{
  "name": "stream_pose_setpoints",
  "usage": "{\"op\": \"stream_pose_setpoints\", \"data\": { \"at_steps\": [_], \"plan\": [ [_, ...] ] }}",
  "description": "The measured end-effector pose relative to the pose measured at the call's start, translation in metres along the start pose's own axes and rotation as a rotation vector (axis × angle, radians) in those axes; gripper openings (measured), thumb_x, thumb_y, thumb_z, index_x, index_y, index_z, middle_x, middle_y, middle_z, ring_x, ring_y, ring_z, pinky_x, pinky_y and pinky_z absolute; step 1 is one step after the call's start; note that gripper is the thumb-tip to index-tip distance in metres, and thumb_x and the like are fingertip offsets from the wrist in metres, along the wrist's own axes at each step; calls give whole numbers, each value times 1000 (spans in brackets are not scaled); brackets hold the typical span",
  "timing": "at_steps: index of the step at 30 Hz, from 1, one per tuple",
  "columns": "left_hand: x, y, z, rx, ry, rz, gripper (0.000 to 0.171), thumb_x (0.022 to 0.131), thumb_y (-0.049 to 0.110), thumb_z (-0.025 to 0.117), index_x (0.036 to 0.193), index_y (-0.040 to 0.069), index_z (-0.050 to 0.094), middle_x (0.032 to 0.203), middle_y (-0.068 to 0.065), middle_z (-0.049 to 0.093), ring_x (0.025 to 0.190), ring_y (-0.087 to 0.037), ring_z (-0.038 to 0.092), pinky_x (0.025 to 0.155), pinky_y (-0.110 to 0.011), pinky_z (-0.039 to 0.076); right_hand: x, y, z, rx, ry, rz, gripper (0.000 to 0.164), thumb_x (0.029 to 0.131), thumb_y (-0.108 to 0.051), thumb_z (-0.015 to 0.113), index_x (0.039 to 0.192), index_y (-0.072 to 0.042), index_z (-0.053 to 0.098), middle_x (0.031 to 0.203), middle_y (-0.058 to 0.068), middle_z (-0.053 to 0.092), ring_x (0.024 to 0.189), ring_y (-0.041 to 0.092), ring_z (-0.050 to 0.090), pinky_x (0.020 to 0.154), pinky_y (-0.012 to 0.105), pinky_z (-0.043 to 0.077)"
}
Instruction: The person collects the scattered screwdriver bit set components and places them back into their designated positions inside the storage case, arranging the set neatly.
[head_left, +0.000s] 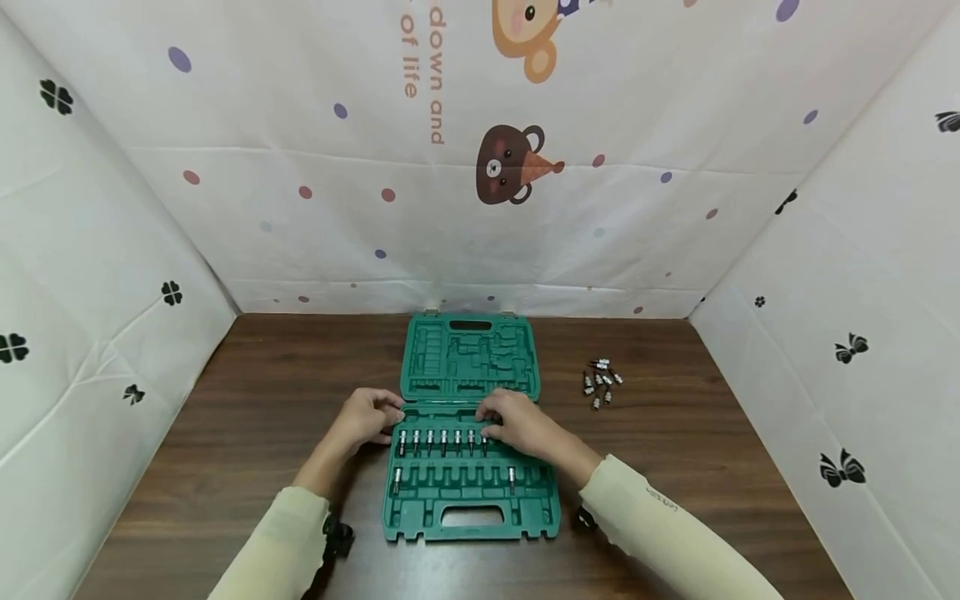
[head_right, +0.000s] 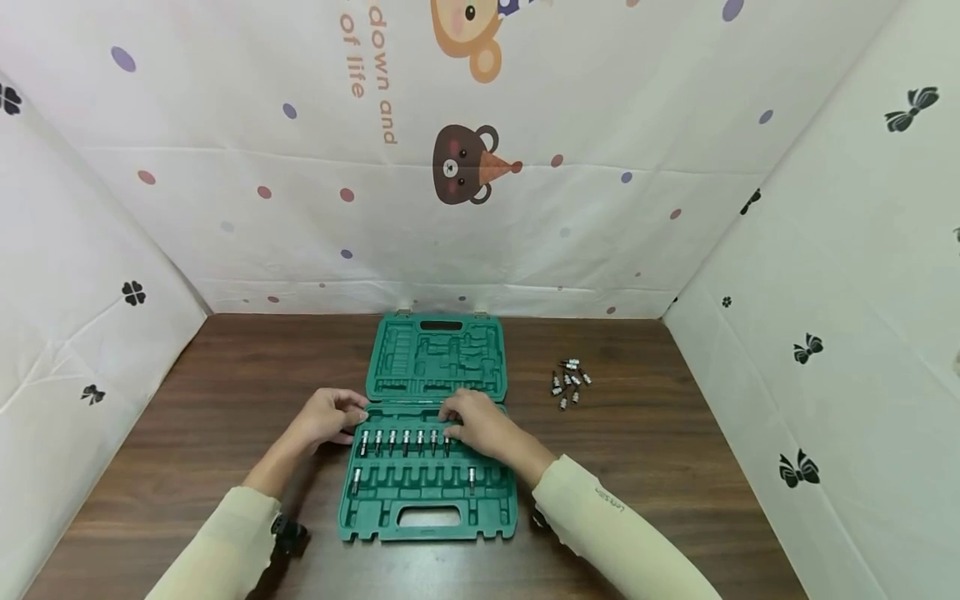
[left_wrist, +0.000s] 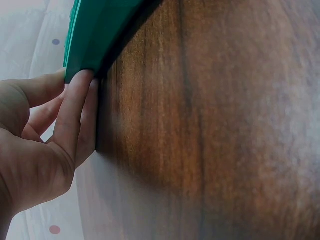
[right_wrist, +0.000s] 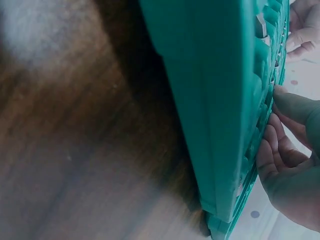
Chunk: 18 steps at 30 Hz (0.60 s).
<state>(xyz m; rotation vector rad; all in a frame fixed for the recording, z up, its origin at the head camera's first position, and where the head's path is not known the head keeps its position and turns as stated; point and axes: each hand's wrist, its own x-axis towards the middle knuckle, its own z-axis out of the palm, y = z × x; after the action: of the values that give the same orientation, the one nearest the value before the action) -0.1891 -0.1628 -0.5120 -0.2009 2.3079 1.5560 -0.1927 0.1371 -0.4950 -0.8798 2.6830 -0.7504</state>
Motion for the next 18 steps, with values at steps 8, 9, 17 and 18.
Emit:
{"op": "stream_pose_setpoints", "data": {
  "at_steps": [8,9,17,18],
  "plan": [
    [-1,-2,-1,-7,-2,-5,21,101,2,64,120,1,72,107,-15,69,92,-22,69,69,-39,65,-12,4,-3,63,36,-35,19,96,-18,75,115,-14,74,115,0,68,104,17,67,88,34,59],
    [-1,-1,-1,-8,-2,-6,21,101,2,64,120,1,72,107,-15,69,92,-23,69,69,-39,65,-14,6,-3,70,46,-33,20,96,-18,75,116,-15,73,116,-1,68,104,17,66,89,35,59],
    [0,0,-1,-13,-7,-4,21,100,1,64,120,0,71,107,-16,69,92,-22,69,69,-39,65,-32,18,-11,158,177,-1,24,96,-13,75,120,-13,71,117,-2,66,104,18,65,89,36,58],
    [0,0,-1,-13,-8,-4,21,100,1,64,120,0,71,107,-16,70,92,-22,69,69,-39,65,-34,20,-13,163,194,-2,24,96,-13,75,120,-12,71,117,-3,66,104,18,65,89,36,58]
  ]
}}
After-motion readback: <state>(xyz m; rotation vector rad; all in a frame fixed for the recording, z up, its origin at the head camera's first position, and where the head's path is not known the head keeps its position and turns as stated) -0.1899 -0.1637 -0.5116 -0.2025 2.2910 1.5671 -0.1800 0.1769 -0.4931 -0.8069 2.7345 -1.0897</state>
